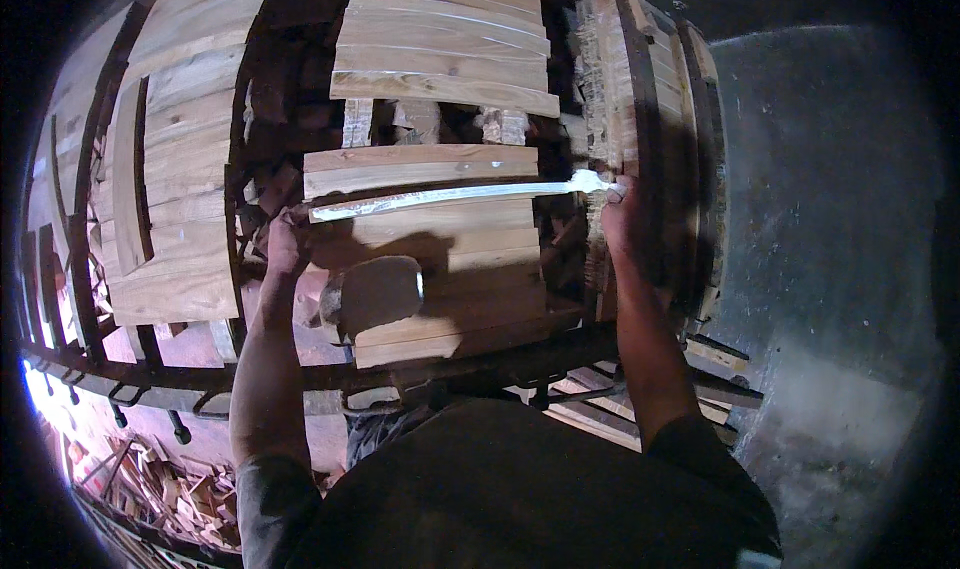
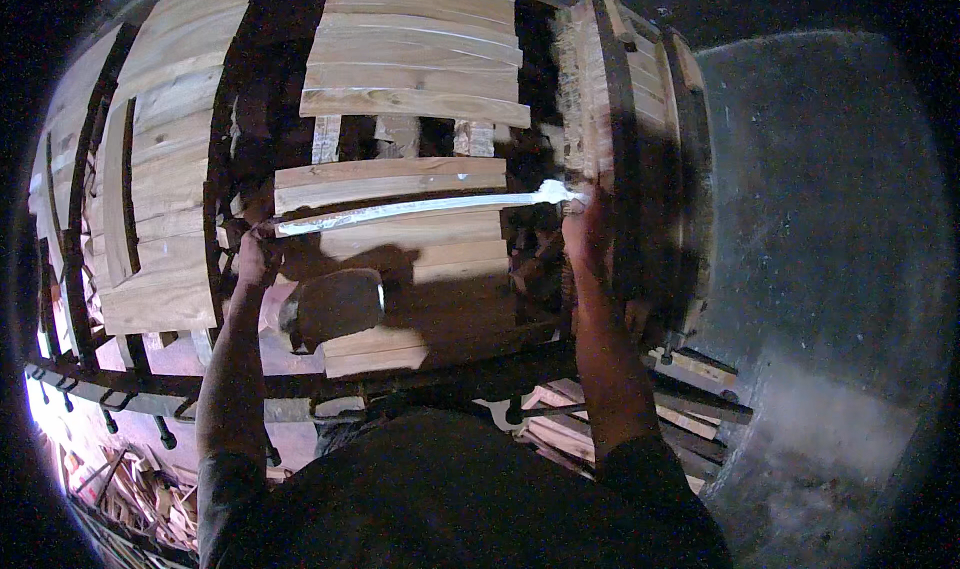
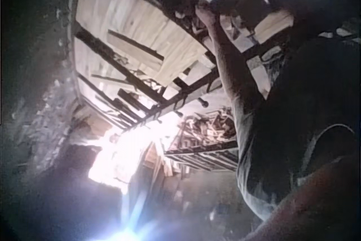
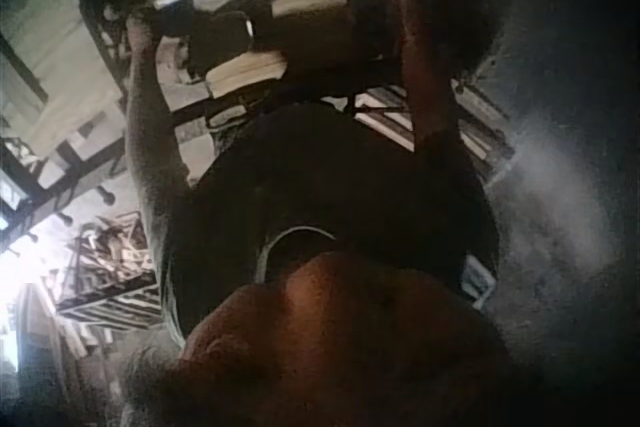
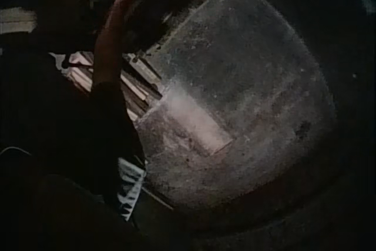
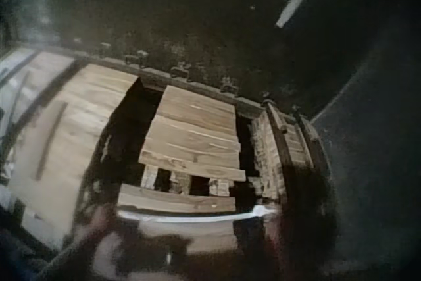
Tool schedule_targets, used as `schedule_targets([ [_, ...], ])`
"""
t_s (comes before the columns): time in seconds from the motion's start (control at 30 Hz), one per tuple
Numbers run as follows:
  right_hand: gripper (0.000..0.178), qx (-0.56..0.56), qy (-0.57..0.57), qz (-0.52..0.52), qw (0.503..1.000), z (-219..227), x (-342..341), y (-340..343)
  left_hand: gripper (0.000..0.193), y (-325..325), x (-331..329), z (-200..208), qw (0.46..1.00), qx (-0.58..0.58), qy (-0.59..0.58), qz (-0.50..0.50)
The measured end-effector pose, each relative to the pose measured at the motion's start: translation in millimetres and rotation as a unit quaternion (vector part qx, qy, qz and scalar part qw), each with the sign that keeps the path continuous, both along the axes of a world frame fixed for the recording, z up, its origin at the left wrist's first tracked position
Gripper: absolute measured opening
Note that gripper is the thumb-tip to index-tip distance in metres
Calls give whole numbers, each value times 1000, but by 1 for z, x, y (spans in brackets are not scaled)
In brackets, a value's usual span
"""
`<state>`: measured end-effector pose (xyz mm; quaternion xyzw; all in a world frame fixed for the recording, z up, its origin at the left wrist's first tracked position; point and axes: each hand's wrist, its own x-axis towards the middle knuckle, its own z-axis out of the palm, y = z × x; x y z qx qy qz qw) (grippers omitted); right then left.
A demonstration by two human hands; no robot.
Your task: The person applies glue to the edges of wooden planks using a brush and a container. They repeatedly dip the brush, spread glue along the edges, and place the planks into a wooden frame structure.
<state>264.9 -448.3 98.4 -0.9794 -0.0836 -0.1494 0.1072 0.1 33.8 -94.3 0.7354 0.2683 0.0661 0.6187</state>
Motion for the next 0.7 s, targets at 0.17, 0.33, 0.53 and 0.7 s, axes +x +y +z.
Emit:
schedule_targets([
  [0.17,24,11,30,10,999,-3,-12,3,42,-4,5,18,1000,-17,-9,-20],
  [0.33,23,181,98,9,979,-1,-50,57,39,-12,12,51,999,-29,-14,-33],
  [0.53,23,216,175,36,960,-4,-93,146,37,-2,4,-19,990,130,-30,-55],
  [0.7,24,248,238,106,933,5,-135,235,23,1,2,-67,990,-107,-31,84],
])
